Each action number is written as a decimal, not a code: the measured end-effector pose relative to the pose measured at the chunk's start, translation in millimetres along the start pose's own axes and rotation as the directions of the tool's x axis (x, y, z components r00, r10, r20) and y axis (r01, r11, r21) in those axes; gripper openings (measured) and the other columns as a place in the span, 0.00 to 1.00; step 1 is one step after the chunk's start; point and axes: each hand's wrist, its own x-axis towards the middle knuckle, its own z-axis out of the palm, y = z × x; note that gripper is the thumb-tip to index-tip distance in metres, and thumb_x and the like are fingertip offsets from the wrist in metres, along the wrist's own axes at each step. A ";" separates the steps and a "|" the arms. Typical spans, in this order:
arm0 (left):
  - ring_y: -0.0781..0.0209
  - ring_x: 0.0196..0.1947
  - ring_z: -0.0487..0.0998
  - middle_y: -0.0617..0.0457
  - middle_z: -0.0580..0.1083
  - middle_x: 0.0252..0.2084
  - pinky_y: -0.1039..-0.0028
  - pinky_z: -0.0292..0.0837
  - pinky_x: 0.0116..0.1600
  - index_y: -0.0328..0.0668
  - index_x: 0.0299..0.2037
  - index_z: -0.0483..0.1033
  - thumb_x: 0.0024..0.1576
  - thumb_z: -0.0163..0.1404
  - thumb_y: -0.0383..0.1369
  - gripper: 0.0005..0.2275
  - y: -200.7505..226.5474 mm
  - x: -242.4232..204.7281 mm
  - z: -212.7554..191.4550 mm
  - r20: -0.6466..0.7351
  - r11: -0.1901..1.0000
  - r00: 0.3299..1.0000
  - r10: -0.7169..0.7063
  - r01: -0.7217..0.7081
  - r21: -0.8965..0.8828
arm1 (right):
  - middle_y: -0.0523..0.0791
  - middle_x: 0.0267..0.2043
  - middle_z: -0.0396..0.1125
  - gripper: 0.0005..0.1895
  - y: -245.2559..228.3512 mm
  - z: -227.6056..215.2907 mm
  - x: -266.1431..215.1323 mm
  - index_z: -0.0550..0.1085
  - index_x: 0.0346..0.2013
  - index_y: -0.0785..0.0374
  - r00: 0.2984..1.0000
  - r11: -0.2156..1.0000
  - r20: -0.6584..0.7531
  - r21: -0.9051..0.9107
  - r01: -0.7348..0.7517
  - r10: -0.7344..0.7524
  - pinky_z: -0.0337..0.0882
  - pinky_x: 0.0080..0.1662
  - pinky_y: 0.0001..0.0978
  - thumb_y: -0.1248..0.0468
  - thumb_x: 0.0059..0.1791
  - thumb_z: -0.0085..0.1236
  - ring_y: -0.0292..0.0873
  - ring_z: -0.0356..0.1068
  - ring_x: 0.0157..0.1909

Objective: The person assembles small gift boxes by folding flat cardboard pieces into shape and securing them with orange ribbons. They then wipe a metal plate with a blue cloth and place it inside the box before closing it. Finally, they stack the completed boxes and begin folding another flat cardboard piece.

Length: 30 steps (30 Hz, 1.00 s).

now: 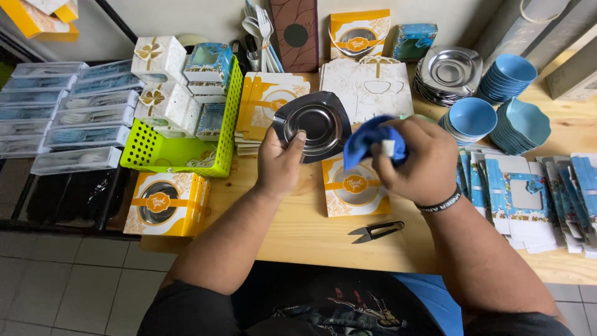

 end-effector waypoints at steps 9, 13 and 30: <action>0.67 0.24 0.74 0.51 0.72 0.24 0.75 0.73 0.26 0.38 0.40 0.71 0.62 0.50 0.30 0.04 9.2 4.2 -2.7 -0.012 0.998 0.999 -0.032 0.033 0.054 | 0.49 0.16 0.63 0.13 -21.1 -21.2 14.8 0.70 0.21 0.60 0.895 0.992 0.436 -0.114 -0.047 0.092 0.70 0.38 0.49 0.56 0.45 0.55 0.62 0.70 0.27; 0.67 0.24 0.75 0.53 0.71 0.23 0.78 0.72 0.27 0.38 0.39 0.71 0.62 0.50 0.30 0.04 13.4 3.9 -4.1 0.006 0.995 0.999 -0.051 0.050 0.091 | 0.46 0.16 0.66 0.17 -18.2 -17.8 11.0 0.70 0.14 0.57 0.684 0.923 0.659 -0.381 -0.053 0.312 0.69 0.41 0.46 0.52 0.41 0.57 0.54 0.73 0.28; 0.58 0.37 0.76 0.45 0.74 0.35 0.63 0.79 0.39 0.40 0.52 0.71 0.62 0.46 0.47 0.18 37.4 -2.1 -3.6 0.480 0.993 0.870 -0.116 0.102 0.056 | 0.47 0.22 0.69 0.12 24.9 44.3 -32.6 0.77 0.31 0.60 0.585 0.667 0.515 0.033 -0.744 0.627 0.69 0.37 0.41 0.57 0.53 0.55 0.50 0.72 0.29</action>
